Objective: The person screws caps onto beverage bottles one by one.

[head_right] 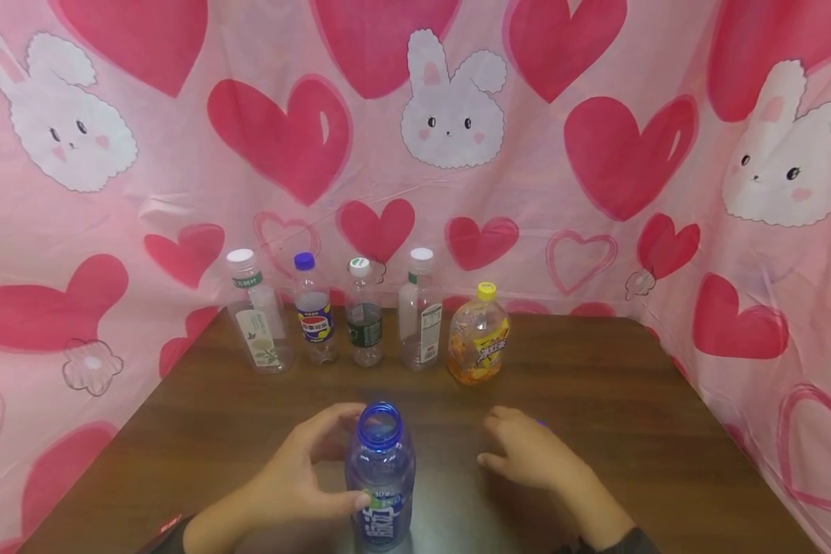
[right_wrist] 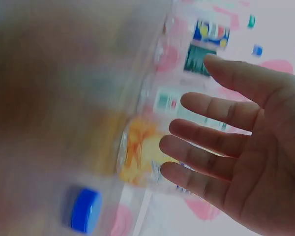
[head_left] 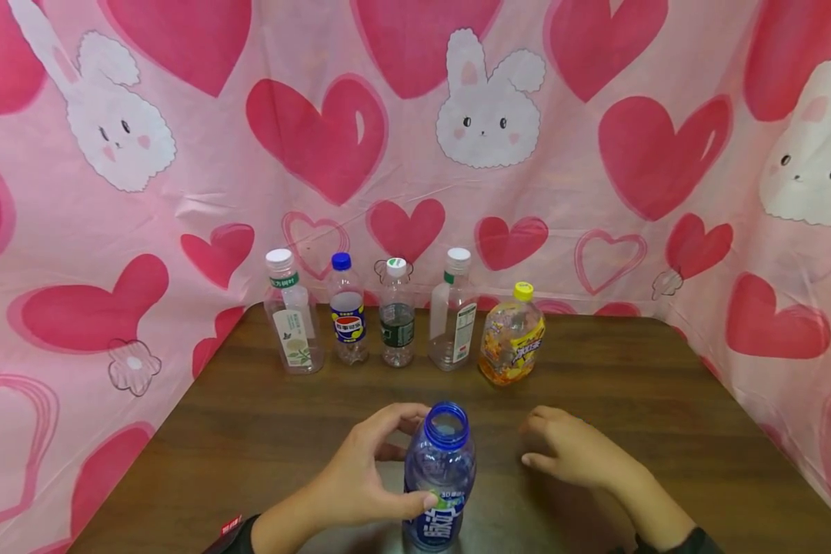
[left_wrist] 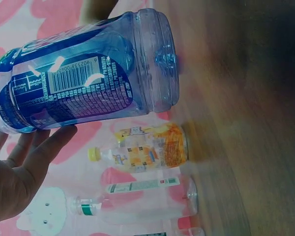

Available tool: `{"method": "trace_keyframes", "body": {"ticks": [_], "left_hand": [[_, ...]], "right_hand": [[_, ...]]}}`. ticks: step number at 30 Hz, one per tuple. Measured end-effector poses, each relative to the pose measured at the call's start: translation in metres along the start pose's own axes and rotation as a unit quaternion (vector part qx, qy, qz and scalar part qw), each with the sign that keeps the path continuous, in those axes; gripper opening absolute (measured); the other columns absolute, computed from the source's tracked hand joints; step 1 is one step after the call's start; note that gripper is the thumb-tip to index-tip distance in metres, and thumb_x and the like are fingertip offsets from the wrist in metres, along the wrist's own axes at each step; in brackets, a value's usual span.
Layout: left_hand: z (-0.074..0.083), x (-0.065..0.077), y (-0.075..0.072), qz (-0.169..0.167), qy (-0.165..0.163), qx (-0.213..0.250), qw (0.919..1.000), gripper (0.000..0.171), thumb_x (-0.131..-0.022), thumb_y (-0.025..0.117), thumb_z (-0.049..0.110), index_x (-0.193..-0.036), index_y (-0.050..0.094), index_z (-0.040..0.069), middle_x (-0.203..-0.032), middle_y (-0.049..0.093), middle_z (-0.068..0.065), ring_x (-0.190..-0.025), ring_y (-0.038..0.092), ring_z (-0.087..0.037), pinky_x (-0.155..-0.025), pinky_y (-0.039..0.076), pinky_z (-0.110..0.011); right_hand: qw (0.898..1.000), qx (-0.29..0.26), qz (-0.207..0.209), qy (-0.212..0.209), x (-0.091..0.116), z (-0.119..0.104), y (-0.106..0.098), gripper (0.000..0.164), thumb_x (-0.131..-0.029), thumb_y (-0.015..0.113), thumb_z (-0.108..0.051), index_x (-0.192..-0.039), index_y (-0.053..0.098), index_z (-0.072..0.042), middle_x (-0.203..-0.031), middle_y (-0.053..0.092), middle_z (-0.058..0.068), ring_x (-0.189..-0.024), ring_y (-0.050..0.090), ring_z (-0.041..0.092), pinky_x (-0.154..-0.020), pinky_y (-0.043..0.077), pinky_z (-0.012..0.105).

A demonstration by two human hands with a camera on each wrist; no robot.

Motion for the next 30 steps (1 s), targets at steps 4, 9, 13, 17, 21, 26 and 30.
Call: {"method": "trace_keyframes", "body": {"ticks": [4,9,13,17,21,26,30], "left_hand": [[0.000,0.001,-0.001,0.006,0.007,-0.003,1.0000,0.067,-0.073,0.085,0.021,-0.132,0.052,0.025,-0.121,0.059,0.001,-0.107,0.058,-0.021,-0.078,0.058,-0.034],[0.000,0.002,0.000,0.005,0.033,-0.007,0.9994,0.068,-0.074,0.085,0.020,-0.133,0.051,0.022,-0.121,0.059,-0.001,-0.107,0.057,-0.022,-0.078,0.058,-0.034],[0.001,0.003,0.001,0.006,0.024,-0.001,0.9997,0.068,-0.074,0.085,0.020,-0.132,0.052,0.023,-0.121,0.058,0.000,-0.108,0.057,-0.022,-0.079,0.057,-0.034],[0.002,0.004,0.002,0.006,0.019,0.003,0.9998,0.067,-0.074,0.085,0.020,-0.132,0.052,0.023,-0.121,0.058,0.000,-0.108,0.057,-0.021,-0.079,0.057,-0.033],[0.001,0.004,0.003,0.005,0.008,0.006,0.9999,0.066,-0.074,0.085,0.020,-0.132,0.052,0.024,-0.120,0.059,0.001,-0.108,0.057,-0.021,-0.078,0.057,-0.033],[0.000,0.004,0.003,0.006,0.010,0.004,0.9999,0.066,-0.074,0.085,0.020,-0.131,0.052,0.024,-0.120,0.059,0.001,-0.107,0.057,-0.025,-0.078,0.057,-0.032],[-0.002,0.004,0.003,0.009,0.008,-0.001,0.9999,0.067,-0.073,0.085,0.021,-0.132,0.053,0.020,-0.120,0.059,0.001,-0.107,0.057,-0.025,-0.078,0.057,-0.032]], "right_hand": [[0.999,-0.001,0.012,0.037,-0.002,0.026,-0.010,0.026,-0.084,0.076,-0.020,-0.104,0.068,-0.006,-0.102,0.060,0.002,-0.091,0.062,0.022,-0.077,0.055,0.041],[0.997,0.027,0.017,0.068,0.004,0.053,-0.008,0.021,-0.077,0.081,-0.012,-0.093,0.069,-0.006,-0.091,0.059,0.002,-0.080,0.060,0.018,-0.069,0.055,0.033],[0.994,0.051,0.000,0.100,0.006,0.068,-0.001,0.022,-0.072,0.084,-0.009,-0.087,0.068,-0.005,-0.084,0.057,0.002,-0.073,0.058,0.017,-0.063,0.052,0.031],[0.989,0.069,-0.025,0.130,0.006,0.075,0.005,0.023,-0.070,0.085,-0.008,-0.084,0.067,-0.005,-0.081,0.061,0.003,-0.075,0.060,0.022,-0.066,0.053,0.039],[0.989,0.068,-0.020,0.126,0.007,0.077,0.007,0.023,-0.068,0.086,-0.003,-0.080,0.067,-0.007,-0.080,0.061,0.002,-0.076,0.061,0.024,-0.068,0.054,0.041],[0.991,0.069,-0.005,0.112,0.008,0.079,0.007,0.025,-0.066,0.086,-0.002,-0.079,0.066,-0.008,-0.079,0.060,0.002,-0.075,0.061,0.025,-0.067,0.054,0.041],[0.992,0.067,-0.007,0.110,0.007,0.082,0.010,0.025,-0.066,0.086,-0.003,-0.079,0.066,-0.008,-0.078,0.061,0.001,-0.075,0.061,0.024,-0.067,0.053,0.041]]}}
Point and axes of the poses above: each hand's wrist, its own x-axis away from the middle knuckle, its own y-axis out of the palm, z = x × y, the point moved 4 cm from there along -x, towards the middle knuckle
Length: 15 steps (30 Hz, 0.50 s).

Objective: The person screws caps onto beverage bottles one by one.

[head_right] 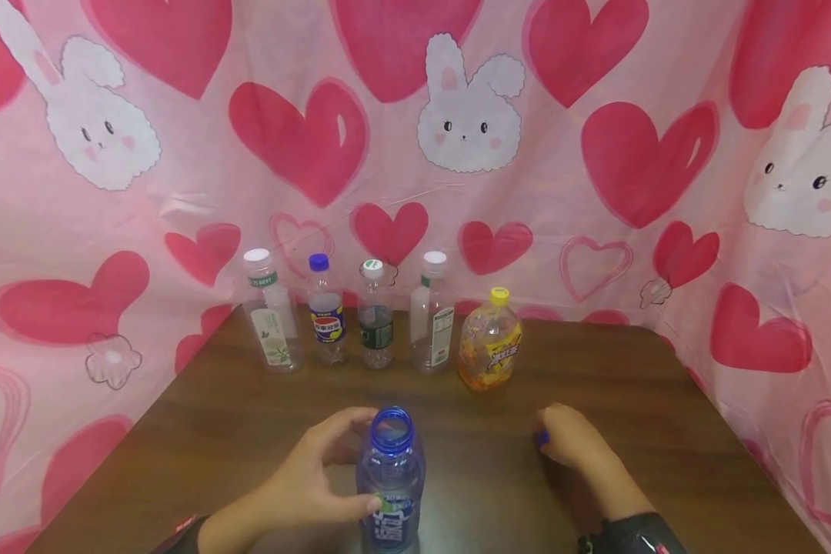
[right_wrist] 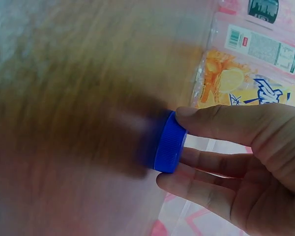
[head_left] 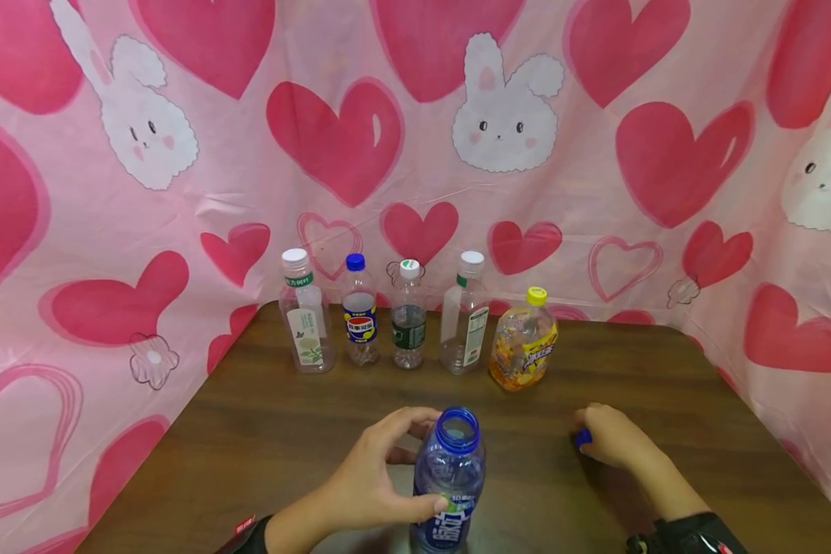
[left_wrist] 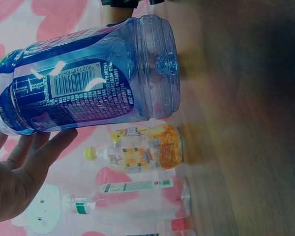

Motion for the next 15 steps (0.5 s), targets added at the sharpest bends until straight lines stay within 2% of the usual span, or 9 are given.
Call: {"method": "trace_keyframes", "body": {"ticks": [3,9,12,15], "left_hand": [[-0.002,0.000,0.001,-0.004,-0.004,0.000,1.0000,0.068,-0.073,0.085,0.021,-0.132,0.052,0.018,-0.120,0.059,0.001,-0.107,0.057,-0.024,-0.078,0.057,-0.032],[-0.004,0.000,0.003,-0.011,-0.026,0.009,0.9996,0.067,-0.074,0.085,0.022,-0.132,0.052,0.022,-0.118,0.061,0.002,-0.107,0.059,-0.019,-0.079,0.057,-0.032],[-0.004,-0.002,0.004,-0.011,-0.009,0.003,0.9999,0.067,-0.074,0.084,0.021,-0.132,0.051,0.020,-0.118,0.063,0.000,-0.107,0.060,-0.019,-0.078,0.057,-0.032],[-0.004,-0.005,0.005,-0.007,0.007,-0.002,0.9999,0.067,-0.074,0.084,0.020,-0.132,0.052,0.021,-0.118,0.064,0.000,-0.107,0.061,-0.018,-0.078,0.057,-0.032]], "right_hand": [[1.000,0.000,-0.003,-0.003,0.000,0.001,0.002,0.024,-0.066,0.085,-0.003,-0.079,0.066,-0.008,-0.078,0.062,0.001,-0.074,0.061,0.024,-0.067,0.053,0.042],[1.000,-0.007,-0.011,-0.015,-0.003,-0.001,-0.003,0.022,-0.068,0.084,-0.003,-0.080,0.067,-0.009,-0.078,0.062,0.000,-0.075,0.061,0.023,-0.067,0.054,0.041],[0.999,-0.022,0.010,-0.048,-0.009,-0.011,-0.019,0.020,-0.071,0.083,-0.005,-0.083,0.068,-0.009,-0.081,0.063,-0.001,-0.076,0.061,0.020,-0.066,0.054,0.037],[0.993,-0.076,0.041,-0.083,-0.015,-0.037,-0.053,0.019,-0.076,0.080,-0.007,-0.091,0.069,-0.009,-0.088,0.064,-0.001,-0.078,0.061,0.016,-0.066,0.055,0.032]]}}
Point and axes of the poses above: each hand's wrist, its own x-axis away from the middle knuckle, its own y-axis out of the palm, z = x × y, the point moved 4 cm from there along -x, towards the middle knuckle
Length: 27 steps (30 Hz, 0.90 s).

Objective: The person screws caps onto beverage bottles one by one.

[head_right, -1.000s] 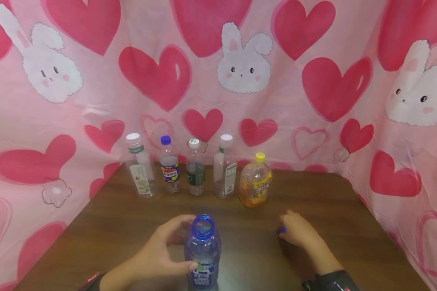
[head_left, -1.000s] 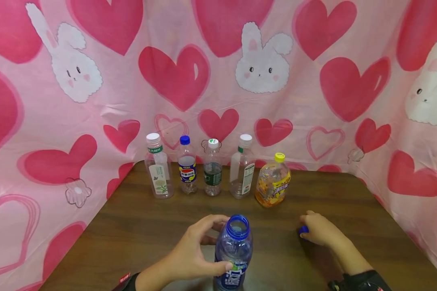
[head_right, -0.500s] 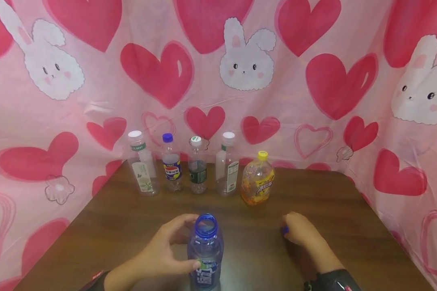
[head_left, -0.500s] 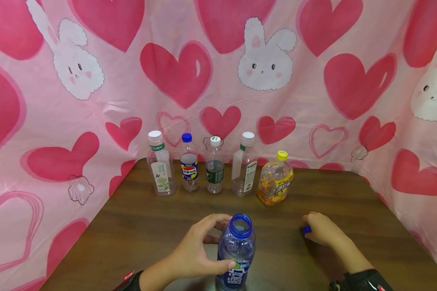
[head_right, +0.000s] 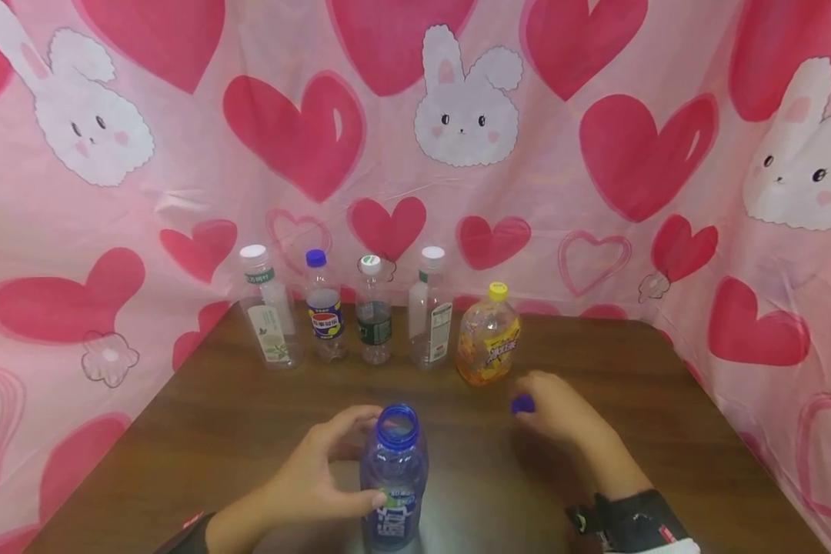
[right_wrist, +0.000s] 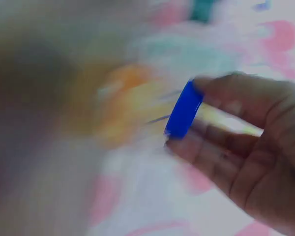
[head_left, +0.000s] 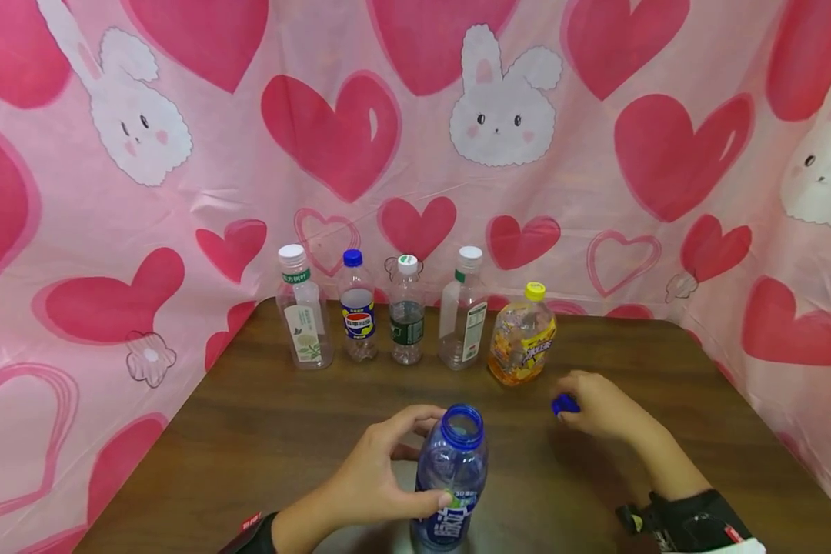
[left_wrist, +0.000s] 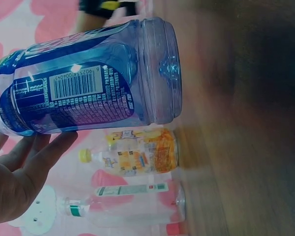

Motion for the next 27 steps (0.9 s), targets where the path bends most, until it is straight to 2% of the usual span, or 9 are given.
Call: {"method": "trace_keyframes", "body": {"ticks": [2,4,7,9,11,14,17,27], "left_hand": [[0.000,-0.002,0.000,0.004,0.007,-0.003,1.0000,0.068,-0.073,0.085,0.020,-0.133,0.052,0.022,-0.118,0.064,-0.001,-0.106,0.061,-0.019,-0.078,0.057,-0.032],[0.000,-0.004,0.000,0.008,0.009,-0.004,0.9999,0.068,-0.073,0.085,0.021,-0.133,0.052,0.023,-0.119,0.064,0.000,-0.106,0.061,-0.019,-0.078,0.057,-0.032],[-0.001,-0.006,0.000,0.009,0.016,-0.011,0.9998,0.069,-0.073,0.085,0.021,-0.133,0.052,0.020,-0.119,0.064,-0.001,-0.106,0.061,-0.019,-0.077,0.057,-0.032],[-0.003,-0.007,0.000,0.009,0.015,-0.012,0.9998,0.069,-0.073,0.084,0.022,-0.134,0.052,0.018,-0.119,0.064,-0.001,-0.106,0.061,-0.018,-0.077,0.057,-0.032],[-0.003,-0.008,0.001,0.006,0.017,-0.013,0.9998,0.069,-0.074,0.084,0.022,-0.134,0.051,0.018,-0.119,0.063,-0.001,-0.106,0.061,-0.019,-0.077,0.057,-0.032],[-0.005,-0.009,0.002,0.004,0.016,-0.013,0.9998,0.068,-0.074,0.083,0.022,-0.135,0.051,0.020,-0.120,0.063,-0.001,-0.106,0.061,-0.019,-0.077,0.057,-0.033],[-0.005,-0.009,0.003,0.004,0.016,-0.012,0.9998,0.068,-0.074,0.083,0.022,-0.134,0.050,0.023,-0.120,0.063,0.000,-0.106,0.061,-0.019,-0.077,0.057,-0.033],[-0.003,-0.011,0.004,0.006,0.039,-0.021,0.9990,0.067,-0.073,0.082,0.020,-0.133,0.052,0.018,-0.119,0.063,-0.003,-0.106,0.060,-0.017,-0.076,0.057,-0.032]], "right_hand": [[0.998,-0.049,0.024,-0.039,-0.009,-0.031,-0.026,0.021,-0.079,0.080,-0.009,-0.098,0.070,-0.010,-0.095,0.065,-0.002,-0.083,0.062,0.014,-0.069,0.057,0.029],[0.991,-0.088,0.044,-0.090,-0.015,-0.066,-0.052,0.027,-0.080,0.080,-0.010,-0.105,0.070,-0.012,-0.104,0.066,-0.002,-0.091,0.064,0.014,-0.074,0.058,0.030],[0.973,-0.118,0.057,-0.188,-0.022,-0.114,-0.084,0.034,-0.081,0.080,-0.011,-0.112,0.068,-0.017,-0.113,0.065,-0.004,-0.102,0.062,0.014,-0.078,0.057,0.030],[0.962,-0.131,0.043,-0.236,-0.026,-0.139,-0.098,0.036,-0.082,0.079,-0.012,-0.114,0.068,-0.019,-0.116,0.064,-0.005,-0.107,0.060,0.014,-0.080,0.057,0.031],[0.954,-0.142,0.012,-0.262,-0.029,-0.157,-0.105,0.034,-0.084,0.077,-0.012,-0.116,0.067,-0.019,-0.117,0.064,-0.005,-0.108,0.058,0.014,-0.078,0.057,0.030],[0.954,-0.126,-0.031,-0.271,-0.032,-0.173,-0.106,0.031,-0.086,0.076,-0.013,-0.115,0.068,-0.018,-0.118,0.063,-0.005,-0.109,0.057,0.013,-0.081,0.056,0.030],[0.956,-0.094,-0.058,-0.271,-0.034,-0.179,-0.103,0.029,-0.085,0.076,-0.013,-0.113,0.070,-0.016,-0.117,0.062,-0.003,-0.108,0.057,0.014,-0.083,0.056,0.029],[0.951,-0.082,-0.108,-0.280,-0.036,-0.182,-0.093,0.031,-0.084,0.076,-0.008,-0.113,0.071,-0.016,-0.116,0.063,-0.005,-0.109,0.057,0.011,-0.087,0.053,0.026]]}}
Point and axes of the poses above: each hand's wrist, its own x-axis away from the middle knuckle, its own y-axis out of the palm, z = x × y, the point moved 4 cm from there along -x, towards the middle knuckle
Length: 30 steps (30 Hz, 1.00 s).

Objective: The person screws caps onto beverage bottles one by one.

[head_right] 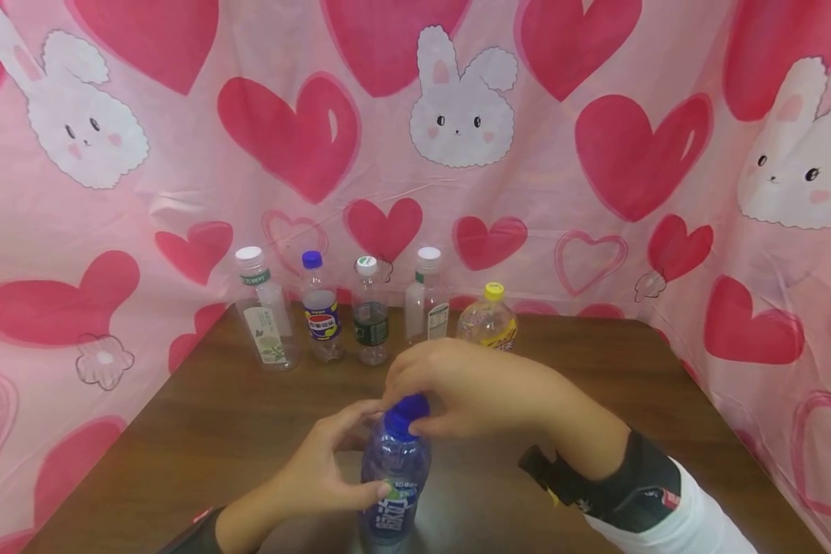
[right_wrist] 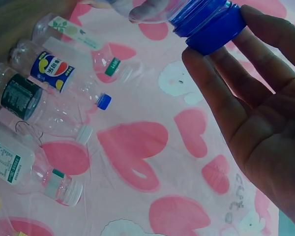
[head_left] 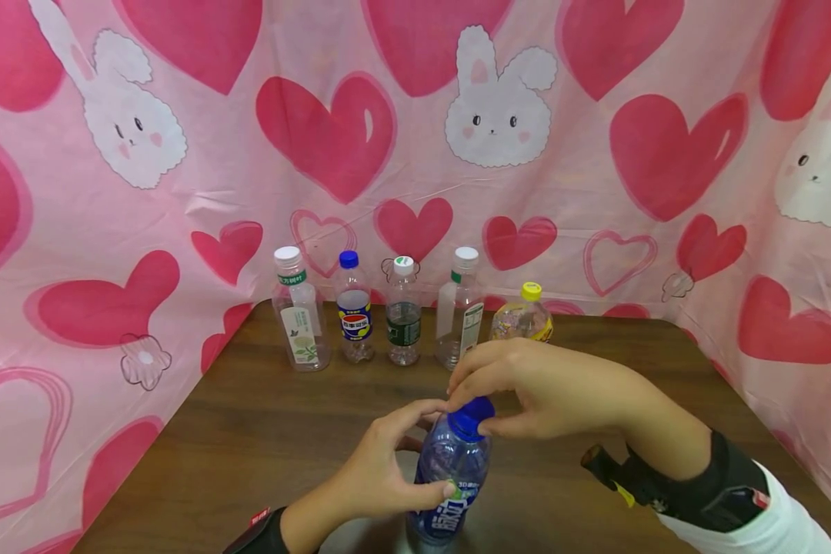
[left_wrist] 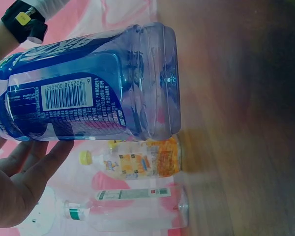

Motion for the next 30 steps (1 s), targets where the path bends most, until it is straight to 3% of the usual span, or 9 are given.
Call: {"method": "trace_keyframes", "body": {"ticks": [12,20,25,27,30], "left_hand": [[-0.003,-0.006,0.000,-0.003,-0.019,0.001,0.9998,0.065,-0.077,0.081,0.023,-0.135,0.052,0.019,-0.118,0.064,-0.004,-0.103,0.062,-0.017,-0.074,0.057,-0.029],[-0.002,-0.009,0.002,0.009,-0.023,-0.002,0.9997,0.065,-0.078,0.080,0.024,-0.136,0.052,0.024,-0.115,0.064,-0.001,-0.100,0.063,-0.018,-0.074,0.057,-0.030],[-0.002,-0.011,0.003,0.010,-0.030,0.008,0.9995,0.064,-0.078,0.080,0.023,-0.136,0.052,0.023,-0.113,0.064,-0.002,-0.099,0.063,-0.019,-0.074,0.057,-0.030],[-0.002,-0.011,0.004,0.010,-0.033,0.011,0.9993,0.064,-0.078,0.080,0.023,-0.135,0.052,0.021,-0.112,0.064,-0.003,-0.099,0.063,-0.020,-0.074,0.057,-0.030],[-0.003,-0.010,0.004,0.010,-0.036,0.012,0.9992,0.063,-0.078,0.080,0.023,-0.135,0.053,0.020,-0.113,0.064,-0.003,-0.100,0.063,-0.020,-0.074,0.057,-0.030]], "right_hand": [[0.999,0.028,-0.016,0.034,-0.003,0.002,-0.004,0.029,-0.084,0.077,-0.009,-0.112,0.073,-0.013,-0.114,0.068,-0.006,-0.108,0.060,0.010,-0.087,0.053,0.025],[0.992,0.097,0.034,0.070,-0.005,0.004,-0.002,0.025,-0.089,0.073,-0.029,-0.105,0.075,-0.010,-0.096,0.070,-0.007,-0.085,0.062,0.005,-0.071,0.054,0.020],[0.988,0.118,0.043,0.085,-0.006,0.005,0.000,0.024,-0.089,0.072,-0.031,-0.101,0.074,-0.011,-0.090,0.067,-0.007,-0.080,0.059,0.003,-0.070,0.053,0.019],[0.988,0.119,0.039,0.090,-0.006,0.006,0.000,0.027,-0.090,0.071,-0.034,-0.106,0.073,-0.012,-0.095,0.067,-0.006,-0.084,0.060,0.005,-0.073,0.054,0.021],[0.990,0.100,0.026,0.098,-0.001,0.006,-0.002,0.034,-0.089,0.071,-0.036,-0.117,0.069,-0.016,-0.115,0.064,-0.003,-0.102,0.060,0.012,-0.082,0.056,0.028]]}}
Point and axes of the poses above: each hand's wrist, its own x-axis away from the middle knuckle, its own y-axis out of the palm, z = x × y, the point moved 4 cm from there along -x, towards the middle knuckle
